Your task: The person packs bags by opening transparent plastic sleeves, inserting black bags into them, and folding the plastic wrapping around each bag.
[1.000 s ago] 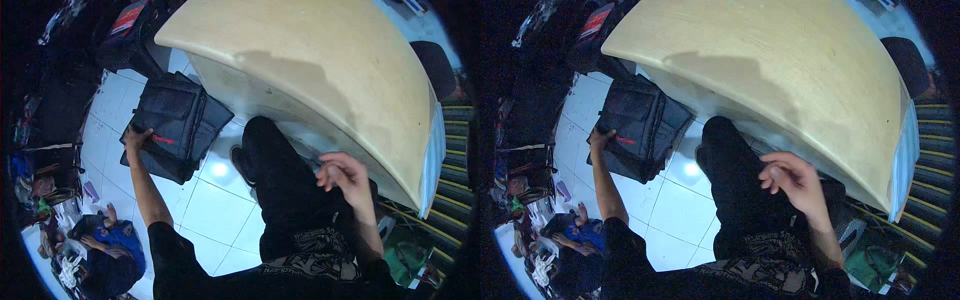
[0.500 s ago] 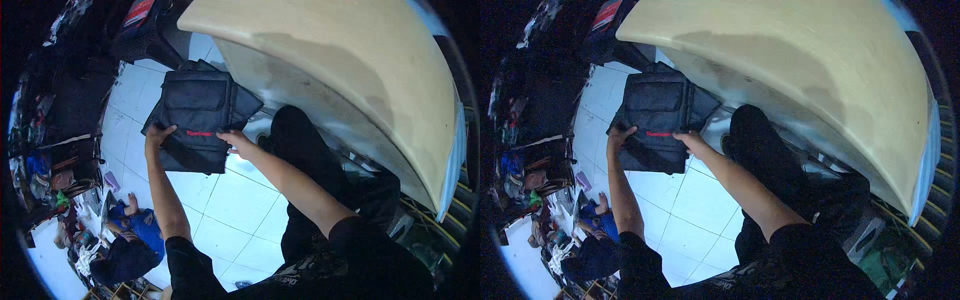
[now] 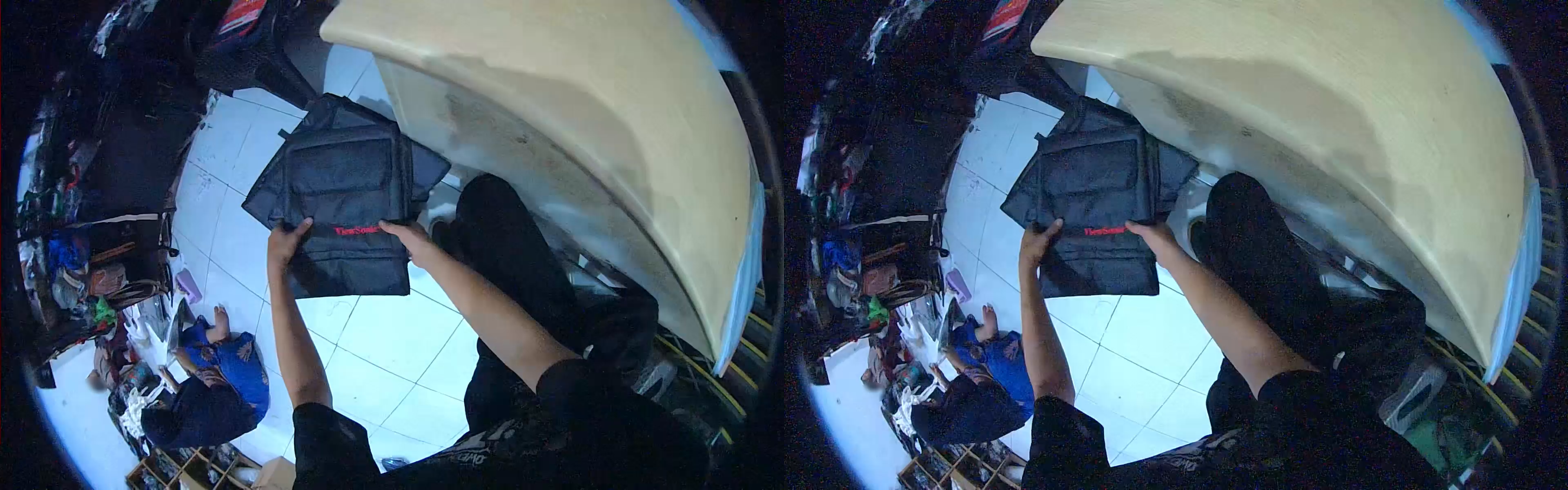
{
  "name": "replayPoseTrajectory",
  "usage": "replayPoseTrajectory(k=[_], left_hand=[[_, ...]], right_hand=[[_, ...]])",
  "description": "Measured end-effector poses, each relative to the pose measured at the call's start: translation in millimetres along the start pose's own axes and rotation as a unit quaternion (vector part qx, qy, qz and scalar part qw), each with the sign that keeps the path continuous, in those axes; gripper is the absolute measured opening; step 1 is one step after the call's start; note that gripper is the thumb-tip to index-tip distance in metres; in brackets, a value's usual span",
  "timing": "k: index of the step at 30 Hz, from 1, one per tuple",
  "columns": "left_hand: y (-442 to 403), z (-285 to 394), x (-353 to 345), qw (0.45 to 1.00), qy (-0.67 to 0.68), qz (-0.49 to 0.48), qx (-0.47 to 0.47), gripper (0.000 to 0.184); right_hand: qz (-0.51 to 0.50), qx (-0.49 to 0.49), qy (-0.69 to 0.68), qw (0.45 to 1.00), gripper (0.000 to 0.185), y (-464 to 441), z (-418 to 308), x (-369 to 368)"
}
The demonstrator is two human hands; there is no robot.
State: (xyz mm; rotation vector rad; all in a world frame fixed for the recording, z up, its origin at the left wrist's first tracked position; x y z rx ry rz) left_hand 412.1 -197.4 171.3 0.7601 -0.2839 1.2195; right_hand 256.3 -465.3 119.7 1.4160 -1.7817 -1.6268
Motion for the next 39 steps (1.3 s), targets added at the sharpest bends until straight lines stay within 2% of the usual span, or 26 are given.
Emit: replayPoseTrajectory(k=[1,2,4,5,7,9,10,13,14,17,19,20,23,25,27,28,31,34,37,39], left_hand=[[1,6,3,0.999,-0.042,0.009,-0.011,0.076],[7,22,4,0.996,-0.084,0.018,-0.022,0.075],[25,63,4,0.983,-0.166,0.053,-0.059,0.073],[25,61,5,0.985,-0.146,0.06,-0.064,0.075],[20,51,5,0.989,-0.107,0.074,-0.075,0.079],[10,52,13,0.97,-0.201,0.082,-0.111,0.079],[4,54,16,0.956,-0.246,0.088,-0.129,0.079],[-18,44,16,0.948,-0.251,0.093,-0.171,0.083],[-23,47,21,0.955,-0.226,0.092,-0.169,0.087],[-48,46,21,0.978,-0.127,0.058,-0.156,0.097],[-75,29,19,0.989,-0.039,0.002,-0.139,0.099],[-61,66,18,0.992,-0.05,-0.026,-0.113,0.102],[-106,25,16,0.968,-0.195,-0.019,-0.157,0.107],[-122,4,8,0.979,-0.166,-0.062,-0.099,0.107],[-98,44,6,0.983,-0.157,-0.084,-0.042,0.098],[-87,66,5,0.982,-0.162,-0.088,-0.044,0.099],[-56,80,-2,0.988,0.094,-0.124,-0.007,0.097],[-56,26,-4,0.992,0.05,-0.113,0.029,0.087],[-39,30,-4,0.989,0.118,-0.093,-0.01,0.077],[-18,19,-2,0.981,0.172,-0.091,0.011,0.074]], right_hand=[[0.014,0.002,0.001,1.0,0.078,4,-3,2],[-0.035,0.066,-0.017,0.997,0.08,-30,5,7],[0.017,0.04,-0.025,0.999,0.083,-66,28,30],[0.044,0.026,-0.029,0.998,0.084,-72,35,37],[0.025,0.015,-0.087,0.996,0.085,-44,27,23],[0.003,0.009,-0.146,0.989,0.085,-21,16,6],[-0.042,0.009,-0.167,0.985,0.086,-19,10,-4],[-0.113,-0.018,-0.067,0.991,0.086,-35,13,-11],[0.02,-0.028,-0.011,0.999,0.087,-6,1,-7],[0.022,0.037,0.01,0.999,0.088,-12,-10,-7],[-0.017,0.008,-0.028,0.999,0.086,-15,-11,-15],[-0.024,0.007,-0.059,0.998,0.086,-18,-10,-21],[-0.059,0.0,-0.097,0.994,0.083,-27,-13,-31],[-0.085,-0.007,-0.105,0.991,0.08,-33,-13,-30],[-0.092,-0.017,-0.097,0.991,0.077,-42,-8,-25],[-0.082,-0.005,-0.089,0.993,0.075,-36,-15,-22],[-0.072,0.008,-0.084,0.994,0.07,-39,-14,-14],[-0.05,-0.014,-0.09,0.995,0.07,-38,-14,-12],[-0.061,-0.001,-0.055,0.997,0.076,-10,-22,-14],[0.014,0.066,0.051,0.996,0.079,2,-25,-5]])
Point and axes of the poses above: each hand's wrist, its own y-axis away from the middle knuckle, its own x-axis out of the back of the hand, z = x × y, the point moved 9 cm from there along -y, towards the middle knuckle, and after that the axes turned 11 degrees about -x, right-handed, at the moved point
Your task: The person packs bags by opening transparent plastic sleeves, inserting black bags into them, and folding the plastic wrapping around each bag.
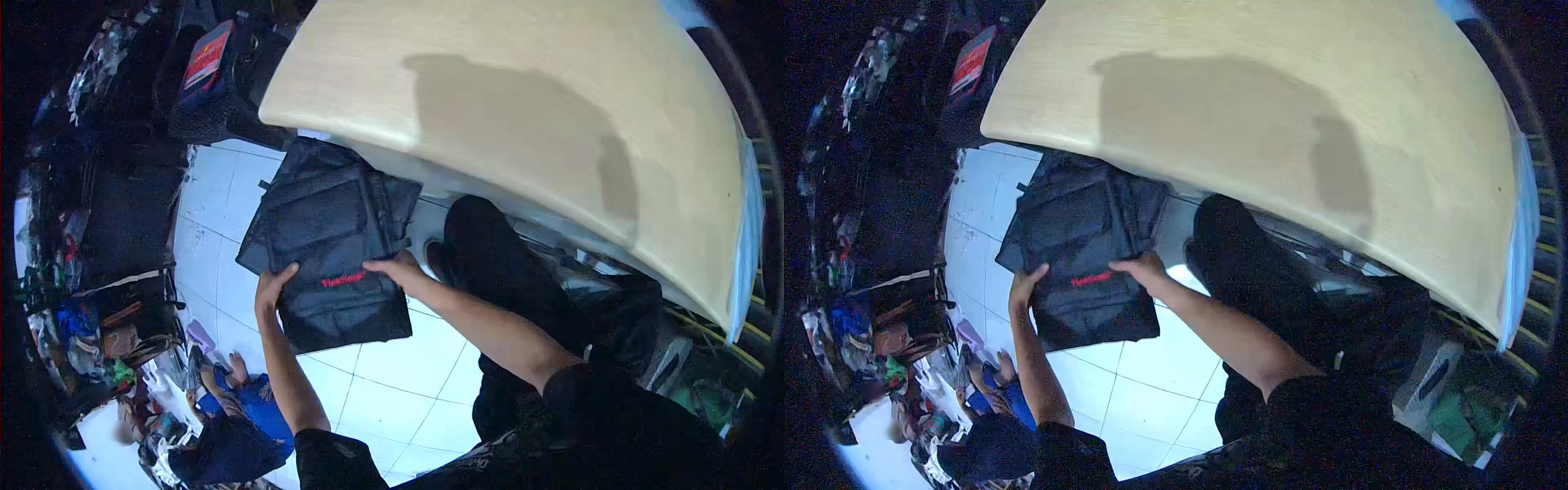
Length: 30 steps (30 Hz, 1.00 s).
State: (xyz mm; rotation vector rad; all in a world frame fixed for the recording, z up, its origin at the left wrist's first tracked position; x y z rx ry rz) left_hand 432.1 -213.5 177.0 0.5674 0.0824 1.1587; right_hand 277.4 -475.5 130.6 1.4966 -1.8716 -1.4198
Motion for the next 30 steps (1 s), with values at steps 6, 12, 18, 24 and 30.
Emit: replayPoseTrajectory(k=[6,12,18,24,30], left_hand=[[123,-36,19,0.977,0.154,0.126,-0.072,0.063],[199,-15,35,0.89,0.297,0.284,-0.198,0.06],[204,157,36,0.825,0.312,0.377,-0.283,0.063],[168,354,-119,0.841,0.401,0.218,-0.291,0.063],[126,461,-367,0.826,0.538,-0.055,-0.157,0.046]], right_hand=[[0.058,0.225,0.361,0.903,0.069,106,-51,-43],[0.074,0.616,0.409,0.669,0.067,281,-135,-113],[0.092,0.59,0.4,0.695,0.073,421,-309,-94],[0.103,0.471,0.578,0.659,0.085,488,-496,-23],[0.423,0.423,0.646,0.474,0.067,467,-552,121]])
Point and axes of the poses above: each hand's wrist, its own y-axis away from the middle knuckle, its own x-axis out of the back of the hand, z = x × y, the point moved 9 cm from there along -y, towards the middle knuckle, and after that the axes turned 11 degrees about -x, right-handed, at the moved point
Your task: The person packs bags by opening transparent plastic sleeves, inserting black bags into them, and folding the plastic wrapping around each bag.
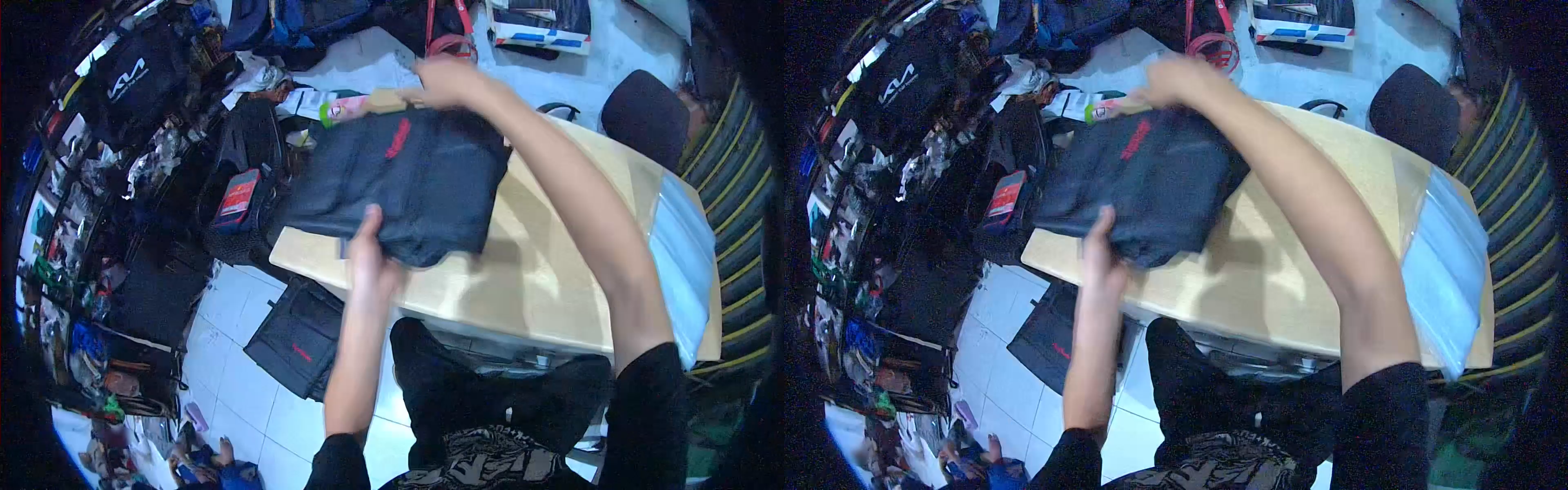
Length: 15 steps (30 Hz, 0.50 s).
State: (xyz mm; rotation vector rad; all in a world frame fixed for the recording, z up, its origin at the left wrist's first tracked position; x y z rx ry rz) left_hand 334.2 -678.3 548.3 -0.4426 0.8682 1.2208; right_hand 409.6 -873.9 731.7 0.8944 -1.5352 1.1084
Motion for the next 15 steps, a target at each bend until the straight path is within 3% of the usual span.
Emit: replayPoseTrajectory(k=[1,2,3,5,6,7,9,12,14,15], left_hand=[[-33,-44,29,0.998,0.0,0.059,0.026,0.037],[-32,-57,10,0.997,0.011,0.076,0.002,0.029],[-34,-63,-2,0.999,0.002,0.047,0.007,0.032],[-40,-76,-21,1.0,0.01,0.021,0.014,0.034],[-43,-79,-22,0.999,0.017,0.026,0.019,0.032],[-52,-91,-19,0.998,0.009,-0.004,0.058,0.032],[-54,-96,-29,0.999,-0.012,-0.004,0.053,0.032],[-53,-92,-47,0.995,-0.013,-0.086,0.045,0.026],[-45,-77,-38,0.996,-0.072,-0.05,0.024,0.013],[-38,-62,-29,0.992,-0.086,-0.089,0.01,0.011]], right_hand=[[-0.044,0.008,-0.025,0.999,0.068,22,6,-27],[-0.084,0.02,-0.022,0.996,0.068,49,13,-54],[-0.212,0.023,-0.032,0.977,0.078,83,11,-80],[-0.219,-0.028,0.022,0.975,0.104,138,17,-93],[-0.138,-0.035,-0.039,0.989,0.104,147,22,-94],[-0.116,-0.029,-0.029,0.992,0.105,162,23,-91],[-0.067,-0.032,0.011,0.997,0.106,165,25,-90],[-0.028,-0.049,0.094,0.994,0.104,152,23,-105],[-0.01,-0.032,0.096,0.995,0.098,133,26,-114],[-0.015,-0.019,0.108,0.994,0.096,117,29,-121]])
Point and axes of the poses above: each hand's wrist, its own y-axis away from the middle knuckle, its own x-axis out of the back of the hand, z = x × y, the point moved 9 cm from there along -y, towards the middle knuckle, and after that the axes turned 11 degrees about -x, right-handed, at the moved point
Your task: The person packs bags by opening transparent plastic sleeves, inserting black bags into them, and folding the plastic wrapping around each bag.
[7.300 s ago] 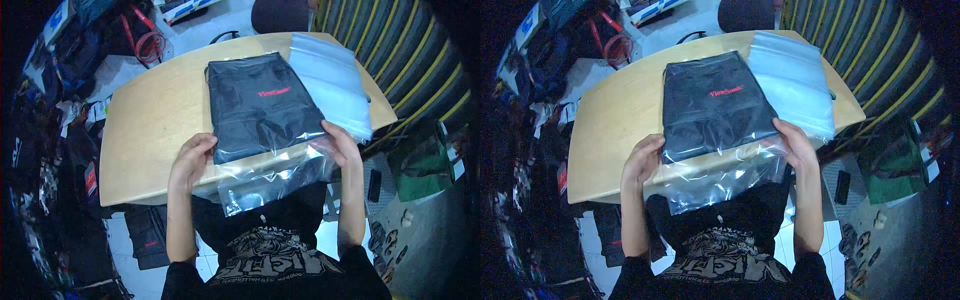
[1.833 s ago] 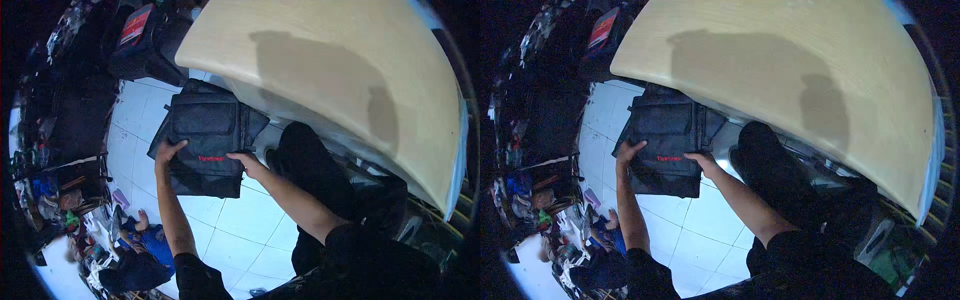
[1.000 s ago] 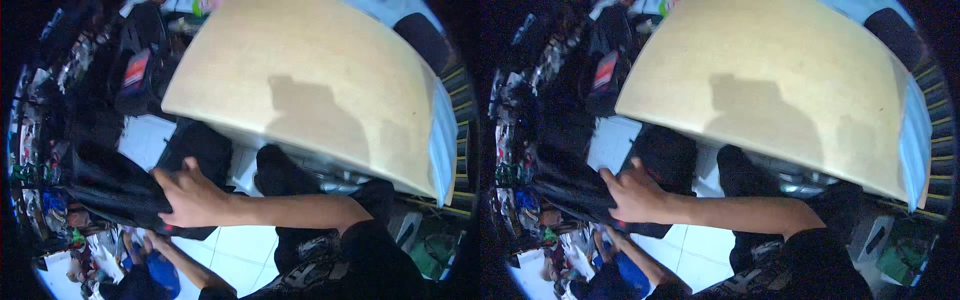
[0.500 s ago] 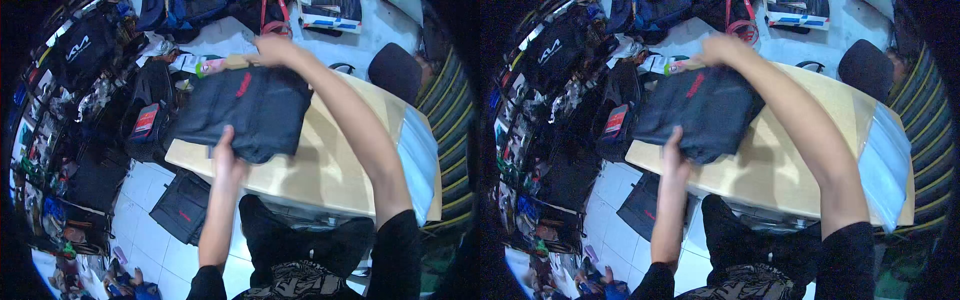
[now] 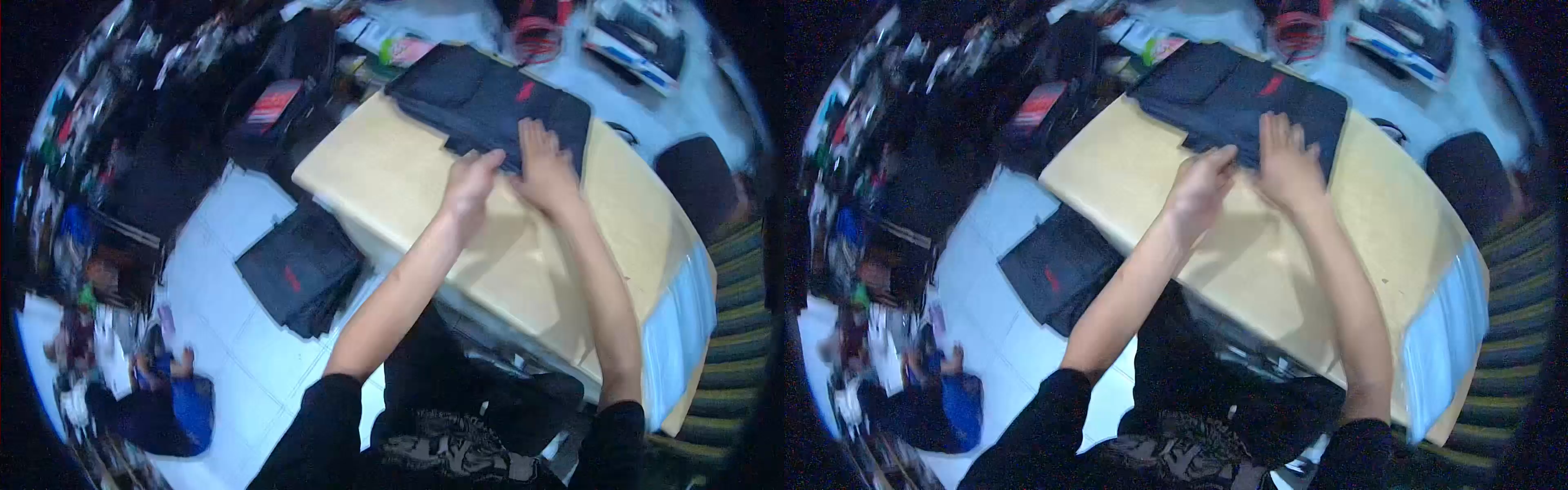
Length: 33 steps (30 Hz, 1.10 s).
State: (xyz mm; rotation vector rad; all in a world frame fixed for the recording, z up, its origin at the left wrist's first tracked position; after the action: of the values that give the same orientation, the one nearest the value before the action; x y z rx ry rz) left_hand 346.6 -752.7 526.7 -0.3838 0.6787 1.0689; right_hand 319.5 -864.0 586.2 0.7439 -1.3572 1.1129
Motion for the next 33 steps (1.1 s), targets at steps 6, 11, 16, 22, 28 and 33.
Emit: replayPoseTrajectory(k=[6,11,16,22,28,33], left_hand=[[123,126,164,0.937,-0.143,0.167,-0.271,0.019],[212,161,508,0.668,-0.531,0.428,-0.297,0.021],[291,99,734,0.627,-0.508,0.591,0.011,0.06],[269,24,749,0.789,-0.319,0.513,0.112,0.064],[253,50,711,0.754,-0.446,0.481,-0.022,0.061],[254,79,648,0.672,-0.56,0.479,0.067,0.072]], right_hand=[[0.028,-0.003,0.025,0.999,0.086,-66,14,-36],[0.113,-0.038,0.032,0.992,0.08,-54,-17,-8],[0.023,0.095,-0.21,0.973,0.05,37,-104,-30],[0.007,0.062,-0.217,0.974,0.042,35,-110,-28],[0.006,0.051,-0.211,0.976,0.043,33,-112,-26],[0.014,0.06,-0.224,0.973,0.042,30,-113,-26]])
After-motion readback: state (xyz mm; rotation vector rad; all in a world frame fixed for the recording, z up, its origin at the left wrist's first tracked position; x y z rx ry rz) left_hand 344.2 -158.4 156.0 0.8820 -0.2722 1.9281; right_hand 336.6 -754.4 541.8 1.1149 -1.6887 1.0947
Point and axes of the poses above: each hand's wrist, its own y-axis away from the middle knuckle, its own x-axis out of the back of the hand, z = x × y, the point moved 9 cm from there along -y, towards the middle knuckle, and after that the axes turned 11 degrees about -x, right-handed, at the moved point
